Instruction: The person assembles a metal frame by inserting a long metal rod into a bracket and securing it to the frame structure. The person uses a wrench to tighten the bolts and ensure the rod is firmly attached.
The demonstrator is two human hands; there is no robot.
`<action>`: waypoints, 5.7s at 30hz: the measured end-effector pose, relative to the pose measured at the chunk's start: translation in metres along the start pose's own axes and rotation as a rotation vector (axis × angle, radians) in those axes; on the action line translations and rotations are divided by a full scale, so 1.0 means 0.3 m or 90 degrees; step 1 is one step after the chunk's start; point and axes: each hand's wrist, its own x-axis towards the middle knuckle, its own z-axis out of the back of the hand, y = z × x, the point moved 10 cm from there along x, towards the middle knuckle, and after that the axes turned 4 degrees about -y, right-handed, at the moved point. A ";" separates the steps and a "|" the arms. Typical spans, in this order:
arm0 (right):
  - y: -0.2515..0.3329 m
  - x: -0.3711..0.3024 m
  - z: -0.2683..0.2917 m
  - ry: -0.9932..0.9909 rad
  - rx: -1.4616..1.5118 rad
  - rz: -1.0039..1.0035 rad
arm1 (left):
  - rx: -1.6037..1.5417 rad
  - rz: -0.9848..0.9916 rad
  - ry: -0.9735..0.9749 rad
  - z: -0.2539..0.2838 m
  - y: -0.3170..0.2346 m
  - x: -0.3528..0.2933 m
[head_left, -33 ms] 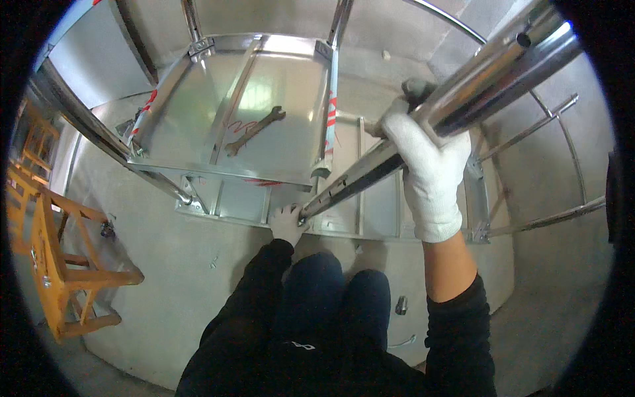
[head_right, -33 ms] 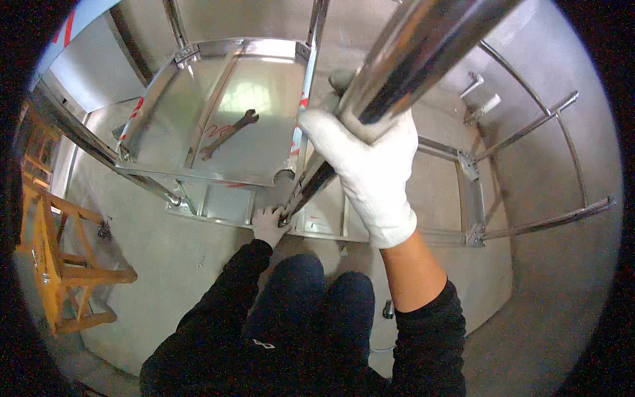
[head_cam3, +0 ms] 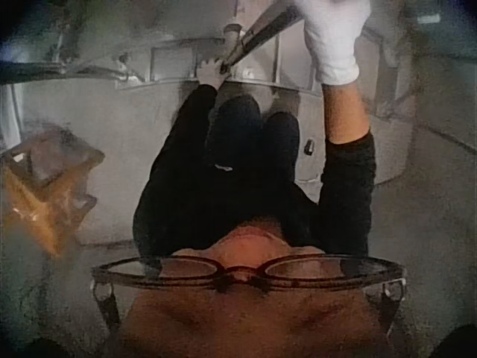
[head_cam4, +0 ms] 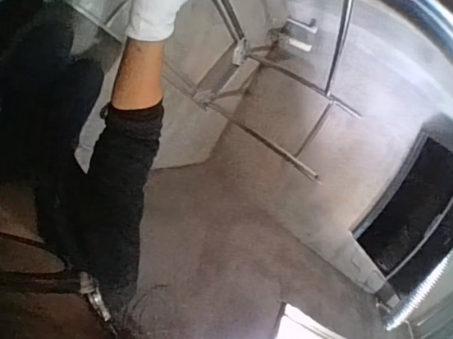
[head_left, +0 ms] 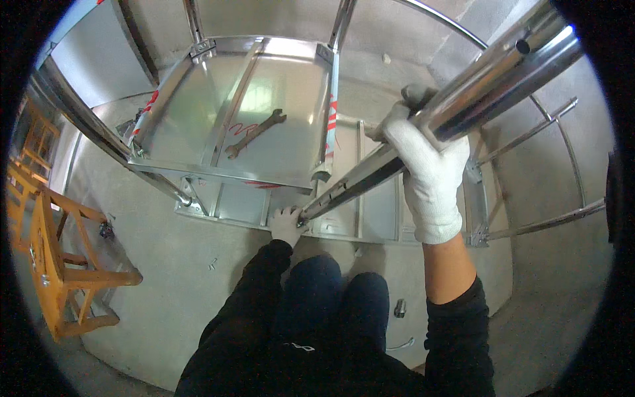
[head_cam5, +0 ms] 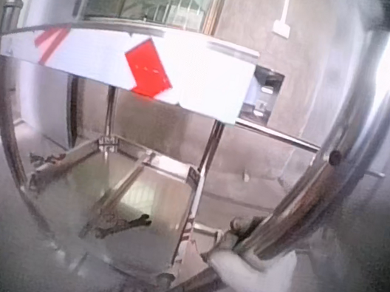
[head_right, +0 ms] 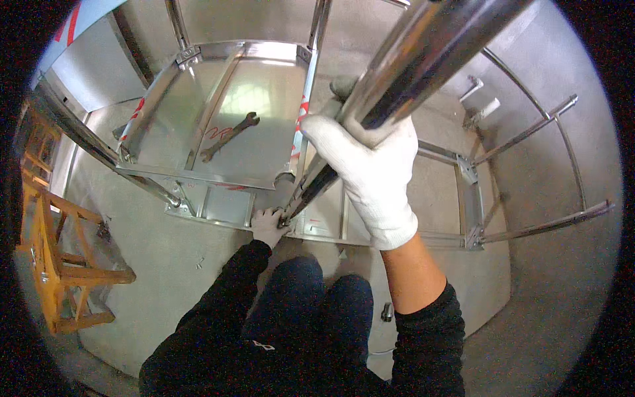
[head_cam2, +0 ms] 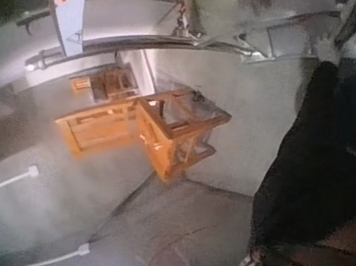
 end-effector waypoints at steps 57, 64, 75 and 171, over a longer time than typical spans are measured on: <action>-0.004 0.012 -0.181 0.008 -0.081 0.268 | -0.006 -0.107 0.277 -0.158 0.077 0.074; -0.067 -0.009 -0.163 -0.025 -0.054 0.204 | -0.056 -0.117 0.174 -0.167 0.091 0.022; -0.140 -0.040 -0.182 0.038 -0.003 0.263 | -0.025 0.089 0.249 -0.258 0.182 0.017; -1.213 -0.910 0.726 -0.043 -0.308 -0.418 | -0.150 0.127 0.189 -0.122 0.168 0.081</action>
